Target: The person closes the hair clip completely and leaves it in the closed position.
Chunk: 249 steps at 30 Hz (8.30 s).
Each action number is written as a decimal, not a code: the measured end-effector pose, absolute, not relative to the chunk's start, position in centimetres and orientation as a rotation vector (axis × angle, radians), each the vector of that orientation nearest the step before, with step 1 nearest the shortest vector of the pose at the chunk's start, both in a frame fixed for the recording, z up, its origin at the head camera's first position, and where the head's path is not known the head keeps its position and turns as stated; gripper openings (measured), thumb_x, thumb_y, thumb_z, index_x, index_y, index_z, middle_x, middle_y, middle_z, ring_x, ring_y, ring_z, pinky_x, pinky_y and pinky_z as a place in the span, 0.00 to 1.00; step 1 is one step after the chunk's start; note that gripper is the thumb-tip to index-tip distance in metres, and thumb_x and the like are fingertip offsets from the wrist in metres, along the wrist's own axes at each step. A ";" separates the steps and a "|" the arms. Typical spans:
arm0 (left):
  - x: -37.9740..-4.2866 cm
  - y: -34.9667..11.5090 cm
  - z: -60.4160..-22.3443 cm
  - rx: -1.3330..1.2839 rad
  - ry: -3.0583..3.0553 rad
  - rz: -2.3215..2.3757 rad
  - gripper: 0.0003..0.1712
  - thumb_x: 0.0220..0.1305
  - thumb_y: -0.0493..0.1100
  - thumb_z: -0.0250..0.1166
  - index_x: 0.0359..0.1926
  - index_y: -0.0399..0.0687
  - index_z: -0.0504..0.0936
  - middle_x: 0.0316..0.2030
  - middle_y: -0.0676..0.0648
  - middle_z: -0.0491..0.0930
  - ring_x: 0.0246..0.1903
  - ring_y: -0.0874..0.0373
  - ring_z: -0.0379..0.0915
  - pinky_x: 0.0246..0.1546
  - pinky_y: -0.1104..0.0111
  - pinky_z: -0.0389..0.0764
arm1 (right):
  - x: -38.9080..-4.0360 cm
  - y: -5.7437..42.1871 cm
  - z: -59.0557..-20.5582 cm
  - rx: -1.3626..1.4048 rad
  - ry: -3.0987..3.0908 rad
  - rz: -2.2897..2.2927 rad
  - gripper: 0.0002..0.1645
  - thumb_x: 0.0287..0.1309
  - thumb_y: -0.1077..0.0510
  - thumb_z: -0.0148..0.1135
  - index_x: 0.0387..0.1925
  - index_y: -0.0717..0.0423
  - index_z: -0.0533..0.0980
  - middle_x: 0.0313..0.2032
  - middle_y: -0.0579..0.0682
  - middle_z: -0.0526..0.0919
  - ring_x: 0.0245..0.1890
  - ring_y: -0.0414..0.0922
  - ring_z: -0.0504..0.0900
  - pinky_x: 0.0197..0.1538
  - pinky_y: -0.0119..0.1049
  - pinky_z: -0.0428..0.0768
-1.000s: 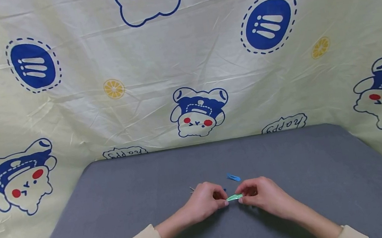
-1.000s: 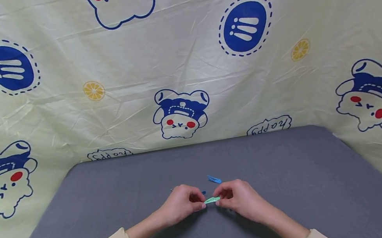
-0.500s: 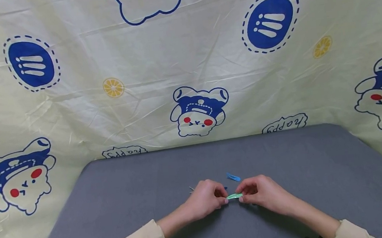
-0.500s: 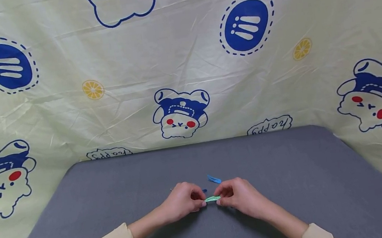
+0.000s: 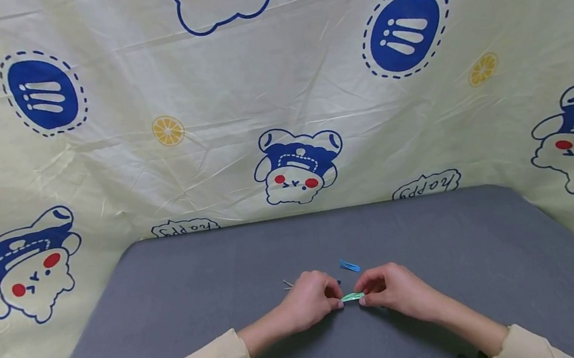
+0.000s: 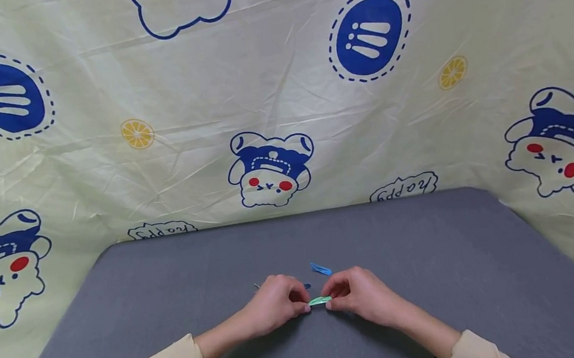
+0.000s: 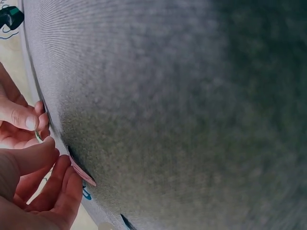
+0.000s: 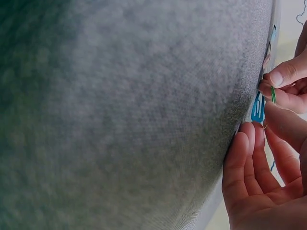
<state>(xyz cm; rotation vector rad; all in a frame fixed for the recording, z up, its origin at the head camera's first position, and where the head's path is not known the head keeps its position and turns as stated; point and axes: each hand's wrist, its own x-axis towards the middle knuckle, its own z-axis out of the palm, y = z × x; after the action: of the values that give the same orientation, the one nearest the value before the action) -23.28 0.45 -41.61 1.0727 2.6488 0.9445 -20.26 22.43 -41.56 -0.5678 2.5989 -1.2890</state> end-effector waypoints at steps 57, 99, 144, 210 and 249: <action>-22.8 -0.5 -41.4 1.086 2.669 1.053 0.03 0.55 0.34 0.73 0.28 0.45 0.88 0.26 0.60 0.75 0.27 0.71 0.70 0.31 0.78 0.73 | -20.9 23.0 -41.9 -0.597 2.518 -1.377 0.08 0.58 0.64 0.67 0.40 0.62 0.82 0.30 0.48 0.82 0.27 0.39 0.76 0.28 0.31 0.75; -29.2 -4.9 -41.9 1.092 2.394 1.008 0.12 0.56 0.40 0.74 0.43 0.45 0.87 0.36 0.54 0.82 0.34 0.65 0.75 0.38 0.72 0.77 | -24.1 19.5 -42.2 -0.652 2.702 -1.141 0.06 0.57 0.60 0.70 0.38 0.54 0.85 0.30 0.40 0.83 0.30 0.37 0.77 0.35 0.33 0.76; -26.5 -7.2 -40.4 0.988 2.431 1.310 0.13 0.62 0.39 0.69 0.48 0.42 0.85 0.45 0.45 0.83 0.48 0.48 0.76 0.55 0.54 0.74 | -21.6 17.9 -40.1 -0.489 2.858 -1.365 0.03 0.59 0.57 0.69 0.35 0.44 0.85 0.34 0.39 0.82 0.33 0.41 0.78 0.38 0.35 0.79; -16.1 -6.7 -37.4 0.904 2.625 1.654 0.17 0.56 0.53 0.74 0.48 0.61 0.86 0.45 0.64 0.79 0.49 0.63 0.74 0.51 0.63 0.76 | -12.7 15.1 -36.9 -0.491 3.032 -1.674 0.18 0.54 0.64 0.72 0.34 0.33 0.83 0.32 0.32 0.80 0.29 0.36 0.77 0.33 0.32 0.77; -15.7 -5.8 -38.2 1.030 2.384 1.984 0.04 0.61 0.38 0.70 0.36 0.52 0.88 0.33 0.55 0.84 0.34 0.57 0.76 0.36 0.66 0.78 | -12.8 15.0 -38.8 -0.638 2.479 -2.150 0.07 0.60 0.62 0.67 0.41 0.55 0.83 0.39 0.51 0.84 0.37 0.48 0.82 0.40 0.38 0.82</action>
<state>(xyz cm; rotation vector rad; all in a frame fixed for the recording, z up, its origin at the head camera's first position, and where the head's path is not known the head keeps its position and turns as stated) -15.65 -5.78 -38.17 1.0300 2.3837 1.9840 -12.77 15.01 -38.75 -0.6382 2.4791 -2.1503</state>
